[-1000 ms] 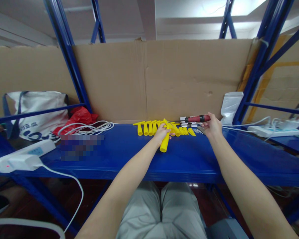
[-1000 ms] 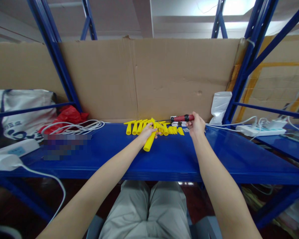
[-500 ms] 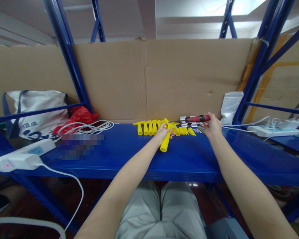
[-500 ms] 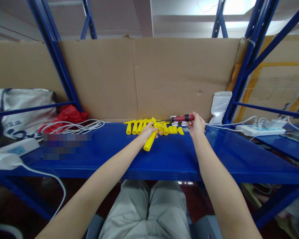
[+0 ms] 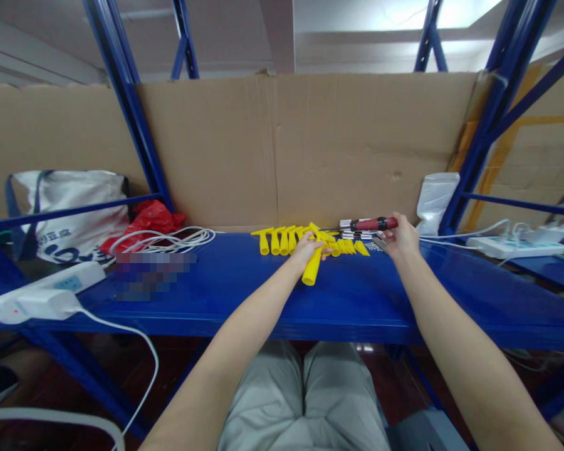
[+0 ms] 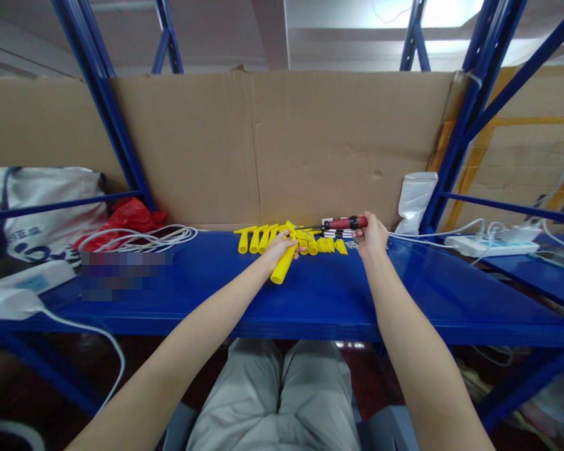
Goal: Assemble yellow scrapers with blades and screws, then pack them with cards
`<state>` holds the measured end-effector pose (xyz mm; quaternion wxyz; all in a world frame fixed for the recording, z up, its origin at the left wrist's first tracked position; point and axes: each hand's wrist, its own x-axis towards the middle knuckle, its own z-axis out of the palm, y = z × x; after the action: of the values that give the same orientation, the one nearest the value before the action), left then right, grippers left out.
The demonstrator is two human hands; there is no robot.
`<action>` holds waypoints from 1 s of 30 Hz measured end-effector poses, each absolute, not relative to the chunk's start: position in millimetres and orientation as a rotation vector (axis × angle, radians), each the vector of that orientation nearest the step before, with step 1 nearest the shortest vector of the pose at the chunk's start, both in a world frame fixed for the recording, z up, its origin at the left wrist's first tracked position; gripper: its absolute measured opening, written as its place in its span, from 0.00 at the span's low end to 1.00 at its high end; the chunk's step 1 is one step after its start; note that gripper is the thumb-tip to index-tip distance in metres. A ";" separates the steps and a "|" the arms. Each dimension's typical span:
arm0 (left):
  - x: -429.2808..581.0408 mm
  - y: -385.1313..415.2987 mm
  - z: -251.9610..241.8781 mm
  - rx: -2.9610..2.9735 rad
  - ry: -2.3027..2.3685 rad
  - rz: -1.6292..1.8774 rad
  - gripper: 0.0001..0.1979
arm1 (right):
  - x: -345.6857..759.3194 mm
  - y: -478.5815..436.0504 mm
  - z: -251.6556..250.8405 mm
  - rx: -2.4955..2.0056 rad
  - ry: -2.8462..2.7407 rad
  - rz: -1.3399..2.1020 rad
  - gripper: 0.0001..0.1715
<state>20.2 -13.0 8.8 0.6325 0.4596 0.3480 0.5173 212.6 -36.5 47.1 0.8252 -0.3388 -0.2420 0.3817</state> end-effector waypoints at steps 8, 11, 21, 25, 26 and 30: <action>20.1 -10.8 5.7 1.062 0.786 1.196 0.26 | 213.1 -36.3 47.7 -0.706 -0.510 0.813 0.13; 20.3 -11.4 5.4 1.082 0.763 1.190 0.25 | 214.2 -35.4 47.0 -0.706 -0.520 0.811 0.14; 20.9 -16.3 9.6 1.098 0.749 1.180 0.21 | 213.3 -37.1 48.9 -0.720 -0.481 0.811 0.11; 21.1 -14.0 7.7 1.088 0.763 1.186 0.23 | 214.6 -36.1 47.9 -0.698 -0.485 0.822 0.11; 21.3 -13.3 7.3 1.083 0.768 1.186 0.24 | 214.6 -36.1 47.8 -0.694 -0.492 0.820 0.11; 21.8 -11.9 7.0 1.069 0.775 1.184 0.26 | 213.5 -36.6 48.1 -0.693 -0.500 0.806 0.11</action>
<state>21.8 -11.9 7.0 0.6319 0.4670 0.3388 0.5176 213.5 -36.6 48.1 0.8325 -0.3268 -0.2360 0.3800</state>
